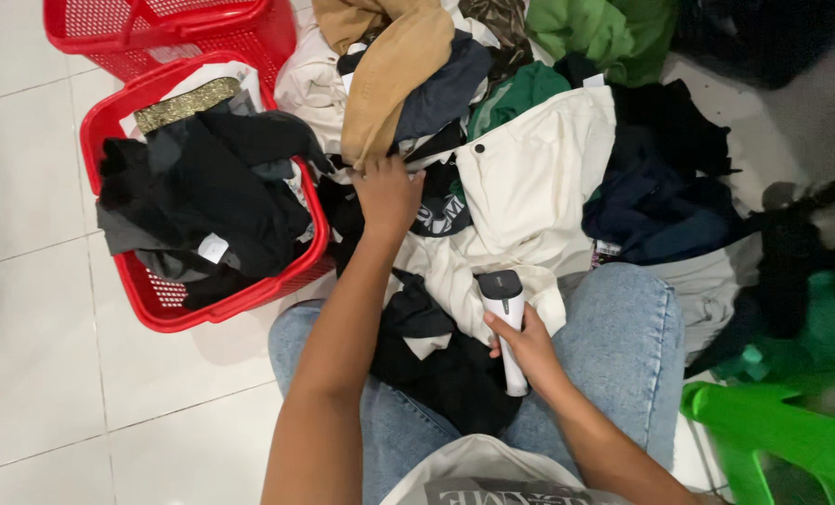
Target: The person sits on the floor and uses a handheld scanner to scan the barcode tags on various pieces of clothing from a pile, placing the scanned items into a red plastic basket.
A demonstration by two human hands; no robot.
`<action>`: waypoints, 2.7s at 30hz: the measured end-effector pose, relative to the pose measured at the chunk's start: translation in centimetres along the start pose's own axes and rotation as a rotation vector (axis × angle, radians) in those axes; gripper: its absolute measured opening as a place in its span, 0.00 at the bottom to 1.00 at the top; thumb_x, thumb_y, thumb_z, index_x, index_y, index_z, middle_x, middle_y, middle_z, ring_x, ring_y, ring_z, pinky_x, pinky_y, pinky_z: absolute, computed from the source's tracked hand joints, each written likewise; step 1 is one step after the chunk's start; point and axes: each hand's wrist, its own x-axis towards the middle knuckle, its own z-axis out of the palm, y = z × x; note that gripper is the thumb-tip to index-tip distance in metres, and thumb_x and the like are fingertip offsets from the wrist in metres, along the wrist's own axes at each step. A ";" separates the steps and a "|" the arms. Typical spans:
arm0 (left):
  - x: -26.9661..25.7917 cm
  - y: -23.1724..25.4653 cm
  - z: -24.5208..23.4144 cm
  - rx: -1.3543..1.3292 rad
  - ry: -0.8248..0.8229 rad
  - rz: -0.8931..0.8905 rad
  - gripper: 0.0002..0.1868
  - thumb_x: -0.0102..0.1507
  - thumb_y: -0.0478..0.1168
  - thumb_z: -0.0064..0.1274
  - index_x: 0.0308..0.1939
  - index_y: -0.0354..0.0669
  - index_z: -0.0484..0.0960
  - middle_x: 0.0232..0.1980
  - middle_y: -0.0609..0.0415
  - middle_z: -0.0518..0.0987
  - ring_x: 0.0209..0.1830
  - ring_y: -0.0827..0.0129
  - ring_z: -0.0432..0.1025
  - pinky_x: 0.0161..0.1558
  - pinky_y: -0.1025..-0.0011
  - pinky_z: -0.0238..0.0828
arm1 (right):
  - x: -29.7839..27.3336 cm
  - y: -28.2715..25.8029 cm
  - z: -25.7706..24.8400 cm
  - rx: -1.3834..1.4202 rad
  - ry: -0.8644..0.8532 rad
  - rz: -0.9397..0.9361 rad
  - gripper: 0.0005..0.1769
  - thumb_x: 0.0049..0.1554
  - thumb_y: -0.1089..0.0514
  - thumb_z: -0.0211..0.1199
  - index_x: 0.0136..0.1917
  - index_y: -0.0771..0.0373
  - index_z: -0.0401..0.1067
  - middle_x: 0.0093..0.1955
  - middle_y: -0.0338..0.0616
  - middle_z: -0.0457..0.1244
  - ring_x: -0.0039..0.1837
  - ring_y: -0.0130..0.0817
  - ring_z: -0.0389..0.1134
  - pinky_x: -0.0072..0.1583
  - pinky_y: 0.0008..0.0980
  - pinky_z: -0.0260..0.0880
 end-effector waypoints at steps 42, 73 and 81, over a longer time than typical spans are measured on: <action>-10.7 2.2 -2.4 -1.029 0.009 -0.218 0.23 0.64 0.28 0.60 0.63 0.44 0.82 0.54 0.48 0.85 0.50 0.56 0.80 0.53 0.58 0.76 | 0.1 3.5 -1.5 0.196 -0.417 -0.644 0.27 0.51 0.68 0.72 0.62 0.72 0.68 0.36 0.58 0.72 0.29 0.39 0.75 0.32 0.36 0.79; -10.5 2.2 -0.9 -1.226 -0.144 -0.614 0.09 0.64 0.33 0.63 0.41 0.42 0.75 0.41 0.48 0.86 0.39 0.67 0.78 0.48 0.64 0.74 | 1.8 7.2 -2.2 0.318 -0.404 -0.718 0.25 0.54 0.63 0.69 0.62 0.71 0.64 0.28 0.55 0.68 0.25 0.39 0.72 0.27 0.32 0.74; -10.3 2.4 -1.1 -1.203 -0.143 -0.629 0.10 0.63 0.35 0.65 0.40 0.42 0.77 0.40 0.49 0.86 0.39 0.67 0.78 0.47 0.65 0.76 | 1.4 6.5 -2.0 0.341 -0.392 -0.712 0.25 0.54 0.64 0.69 0.61 0.71 0.64 0.29 0.56 0.68 0.26 0.39 0.72 0.27 0.32 0.74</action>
